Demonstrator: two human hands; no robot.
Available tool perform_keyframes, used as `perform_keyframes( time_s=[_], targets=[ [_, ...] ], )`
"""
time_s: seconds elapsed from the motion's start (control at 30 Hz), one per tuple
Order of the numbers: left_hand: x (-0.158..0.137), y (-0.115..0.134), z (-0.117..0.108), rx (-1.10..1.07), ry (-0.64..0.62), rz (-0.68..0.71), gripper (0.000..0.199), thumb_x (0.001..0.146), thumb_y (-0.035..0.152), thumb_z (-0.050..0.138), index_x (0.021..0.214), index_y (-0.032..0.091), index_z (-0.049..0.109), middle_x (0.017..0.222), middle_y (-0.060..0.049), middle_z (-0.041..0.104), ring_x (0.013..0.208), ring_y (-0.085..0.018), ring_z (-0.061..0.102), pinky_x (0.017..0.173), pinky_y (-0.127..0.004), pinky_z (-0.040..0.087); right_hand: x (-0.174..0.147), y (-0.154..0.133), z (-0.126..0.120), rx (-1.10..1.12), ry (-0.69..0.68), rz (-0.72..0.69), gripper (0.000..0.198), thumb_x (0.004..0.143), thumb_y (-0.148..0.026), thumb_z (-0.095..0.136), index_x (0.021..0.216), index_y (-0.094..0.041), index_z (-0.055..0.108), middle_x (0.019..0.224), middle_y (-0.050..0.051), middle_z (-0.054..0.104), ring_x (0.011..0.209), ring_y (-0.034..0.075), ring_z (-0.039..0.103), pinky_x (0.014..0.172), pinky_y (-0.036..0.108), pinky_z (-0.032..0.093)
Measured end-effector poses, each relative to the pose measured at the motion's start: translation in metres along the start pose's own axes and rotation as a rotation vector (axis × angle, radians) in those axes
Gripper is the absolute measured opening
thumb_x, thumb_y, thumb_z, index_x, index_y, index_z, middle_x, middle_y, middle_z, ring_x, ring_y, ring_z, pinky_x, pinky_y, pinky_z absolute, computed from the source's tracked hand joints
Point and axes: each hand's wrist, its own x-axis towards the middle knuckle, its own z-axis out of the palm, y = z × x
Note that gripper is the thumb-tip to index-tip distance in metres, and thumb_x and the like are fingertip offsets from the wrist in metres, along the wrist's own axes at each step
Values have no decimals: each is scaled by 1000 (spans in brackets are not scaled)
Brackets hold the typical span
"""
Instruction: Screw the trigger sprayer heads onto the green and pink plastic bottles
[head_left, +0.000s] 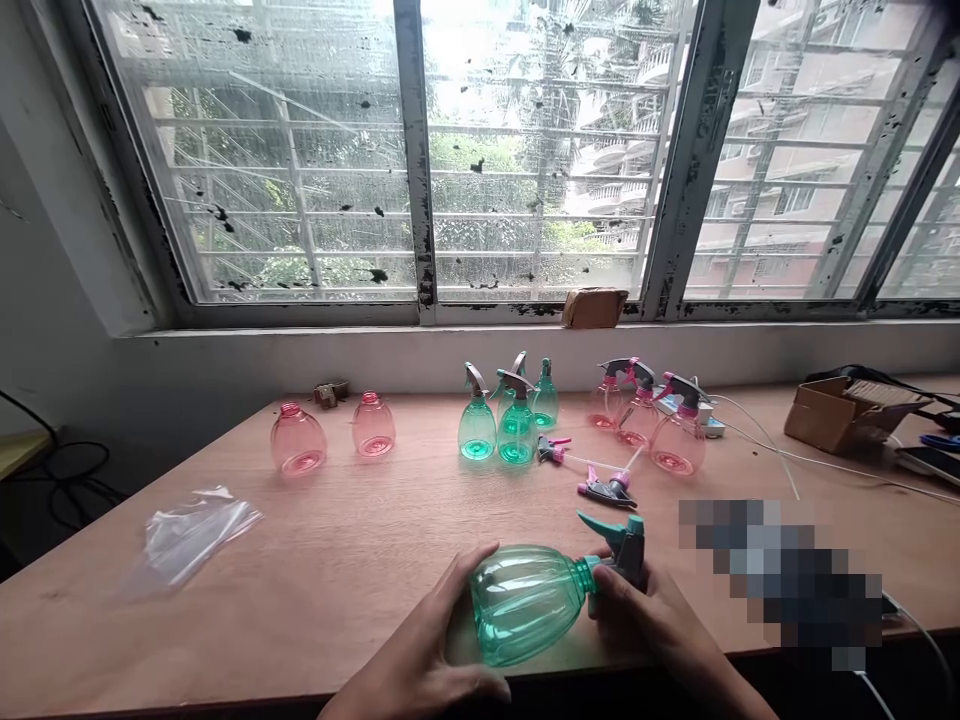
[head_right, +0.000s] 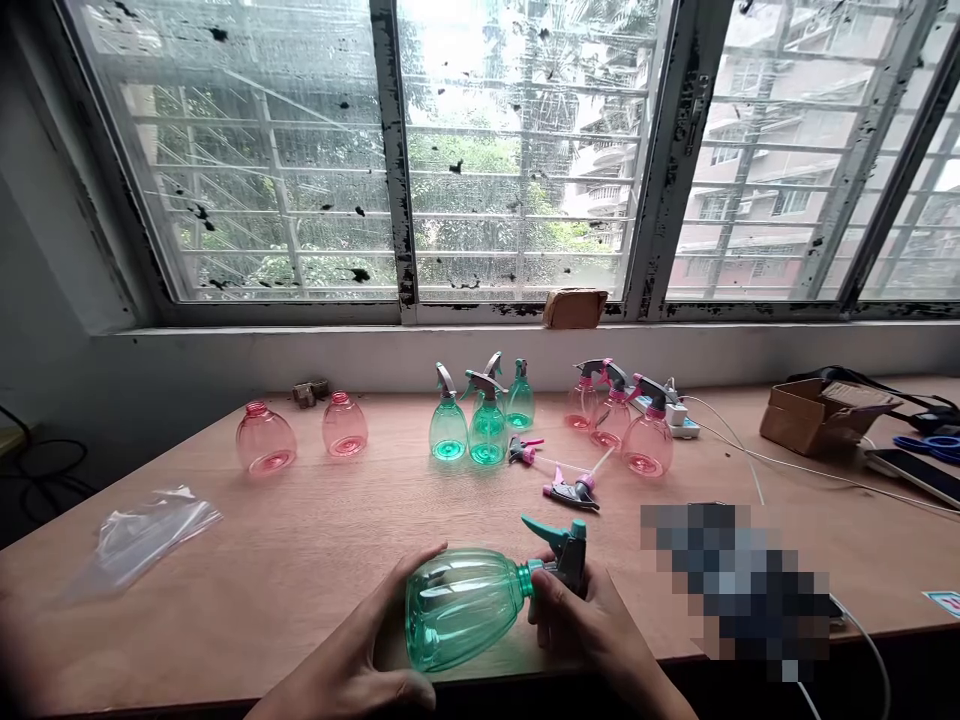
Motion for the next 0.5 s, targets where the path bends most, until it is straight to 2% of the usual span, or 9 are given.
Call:
perform_keyframes(
  time_s=[0.1, 0.17, 0.23, 0.3, 0.4, 0.5],
  targets=[
    [-4, 5, -3, -44, -39, 28, 93, 77, 37, 85, 154, 38, 33, 163, -2, 36, 150, -36, 29, 124, -50, 25, 0, 1, -1, -9, 2, -5, 56, 70, -65, 80, 94, -18, 61, 57, 1, 71, 45, 19, 64, 47, 27, 45],
    [-6, 6, -4, -69, -61, 44, 78, 90, 52, 68, 156, 36, 30, 165, -2, 32, 152, -36, 26, 124, -51, 23, 0, 1, -1, -22, 14, 0, 57, 69, -67, 79, 94, -19, 61, 54, 0, 70, 44, 20, 64, 46, 28, 45],
    [-6, 4, -4, -90, -56, 14, 67, 97, 56, 53, 156, 36, 29, 167, -1, 28, 153, -34, 22, 125, -52, 19, 0, 1, -1, -34, 13, 10, 58, 69, -67, 79, 94, -19, 61, 52, 0, 70, 43, 21, 64, 45, 28, 44],
    [-5, 0, -2, -153, -64, -18, 70, 97, 51, 57, 157, 40, 23, 169, 0, 21, 154, -32, 21, 124, -53, 21, 0, 1, -1, -36, 7, 6, 57, 70, -67, 78, 94, -19, 60, 52, 0, 70, 42, 20, 64, 45, 27, 44],
    [-1, -5, 2, -245, -66, 7, 97, 85, 34, 77, 158, 42, 14, 171, 0, 14, 153, -34, 24, 122, -51, 30, 1, 2, -2, -40, 7, -11, 57, 72, -69, 76, 93, -19, 59, 50, 0, 69, 41, 20, 63, 43, 27, 43],
    [3, -8, 5, -131, 35, 1, 103, 76, 15, 80, 158, 39, 23, 168, -1, 24, 152, -32, 26, 125, -50, 22, 1, 2, -2, -38, 14, -12, 57, 70, -69, 77, 92, -19, 60, 50, 0, 69, 41, 20, 63, 42, 28, 44]
  ],
)
